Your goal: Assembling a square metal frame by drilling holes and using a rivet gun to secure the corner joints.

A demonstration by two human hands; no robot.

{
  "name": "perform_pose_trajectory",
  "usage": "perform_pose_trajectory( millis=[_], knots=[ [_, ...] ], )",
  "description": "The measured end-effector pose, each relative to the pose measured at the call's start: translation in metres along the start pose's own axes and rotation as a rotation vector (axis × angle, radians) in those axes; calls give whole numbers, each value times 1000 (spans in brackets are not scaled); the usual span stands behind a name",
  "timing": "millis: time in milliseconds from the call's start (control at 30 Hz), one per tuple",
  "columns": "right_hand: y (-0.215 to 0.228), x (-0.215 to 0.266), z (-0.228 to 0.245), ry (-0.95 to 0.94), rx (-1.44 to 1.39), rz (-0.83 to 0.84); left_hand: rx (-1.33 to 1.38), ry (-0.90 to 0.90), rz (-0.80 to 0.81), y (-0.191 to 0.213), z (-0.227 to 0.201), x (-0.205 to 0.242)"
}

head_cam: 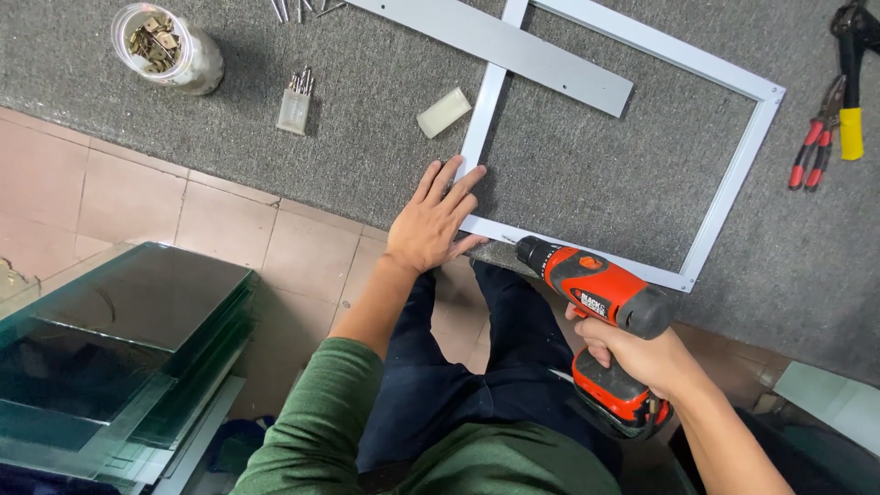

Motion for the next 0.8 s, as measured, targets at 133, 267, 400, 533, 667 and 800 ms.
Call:
perform_pose_trajectory(
  millis=[133, 267, 400, 533, 667, 800],
  knots=[
    [-1, 0, 6, -2, -11, -4, 1, -2, 17, 2, 0, -2],
    [0, 0, 11, -27, -28, -5, -5, 1, 24, 0, 0, -1],
    [1, 0, 17, -47, -42, -15, -11, 5, 31, -3, 1, -1],
    [-1, -4, 14, -39, 8, -8, -6, 2, 21, -2, 0, 1],
    [-2, -19, -1, -35, 139, 16, -15, -5, 16, -2, 0, -1],
    [-4, -19, 12, -36, 226, 26, -11, 0, 10, -1, 0, 0]
  ],
)
Point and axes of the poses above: each hand's wrist, its own x-axis away from the middle knuckle, its own y-axis out of the back of the hand, z = x × y, the point moved 5 cm from there along -x, towards the middle knuckle, and after that the axes turned 14 degrees about -z, right-handed, at the moved point
